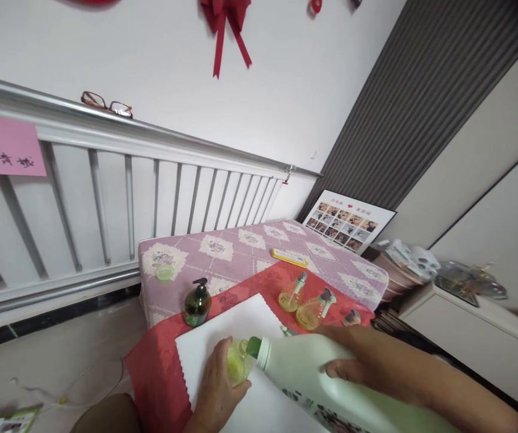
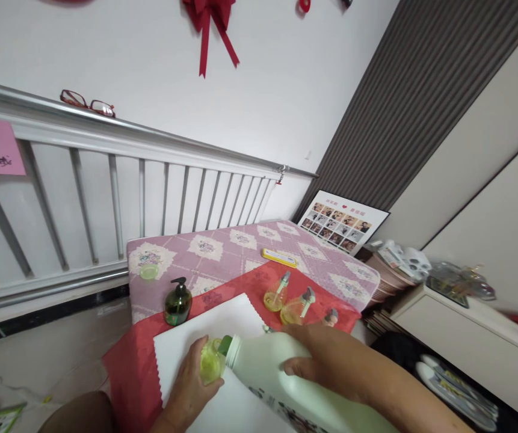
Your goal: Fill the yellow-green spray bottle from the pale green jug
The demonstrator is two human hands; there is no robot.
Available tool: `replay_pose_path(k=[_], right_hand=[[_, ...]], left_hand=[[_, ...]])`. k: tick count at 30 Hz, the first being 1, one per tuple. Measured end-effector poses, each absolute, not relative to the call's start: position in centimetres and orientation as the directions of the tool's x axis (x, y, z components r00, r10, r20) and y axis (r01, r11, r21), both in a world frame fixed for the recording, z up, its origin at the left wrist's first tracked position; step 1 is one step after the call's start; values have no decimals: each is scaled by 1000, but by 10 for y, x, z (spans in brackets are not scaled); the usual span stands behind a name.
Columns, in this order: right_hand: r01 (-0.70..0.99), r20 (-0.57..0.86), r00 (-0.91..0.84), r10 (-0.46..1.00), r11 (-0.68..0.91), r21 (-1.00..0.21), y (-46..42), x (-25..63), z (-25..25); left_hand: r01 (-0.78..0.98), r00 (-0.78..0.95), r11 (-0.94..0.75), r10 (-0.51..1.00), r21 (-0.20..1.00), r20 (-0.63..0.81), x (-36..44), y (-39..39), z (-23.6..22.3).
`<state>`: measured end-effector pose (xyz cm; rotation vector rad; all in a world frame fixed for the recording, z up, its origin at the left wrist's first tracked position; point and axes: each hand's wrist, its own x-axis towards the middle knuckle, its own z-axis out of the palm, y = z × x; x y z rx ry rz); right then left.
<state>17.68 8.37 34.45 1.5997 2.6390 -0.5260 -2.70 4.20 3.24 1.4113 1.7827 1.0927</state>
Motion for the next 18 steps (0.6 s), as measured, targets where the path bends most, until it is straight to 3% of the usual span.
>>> replay_pose_path(k=[2, 4, 14, 18], right_hand=[[851, -324, -505, 800, 399, -340, 81, 183, 340], [846, -304, -500, 811, 382, -372, 78, 193, 332], [775, -8, -368, 930, 302, -556, 79, 223, 305], [705, 162, -246, 956, 291, -646, 87, 214, 269]], left_hand=[[455, -250, 86, 968, 886, 34, -27, 42, 32], [448, -256, 87, 966, 890, 35, -27, 41, 32], [483, -300, 64, 949, 874, 96, -25, 45, 15], [508, -321, 36, 935, 861, 150, -23, 47, 9]])
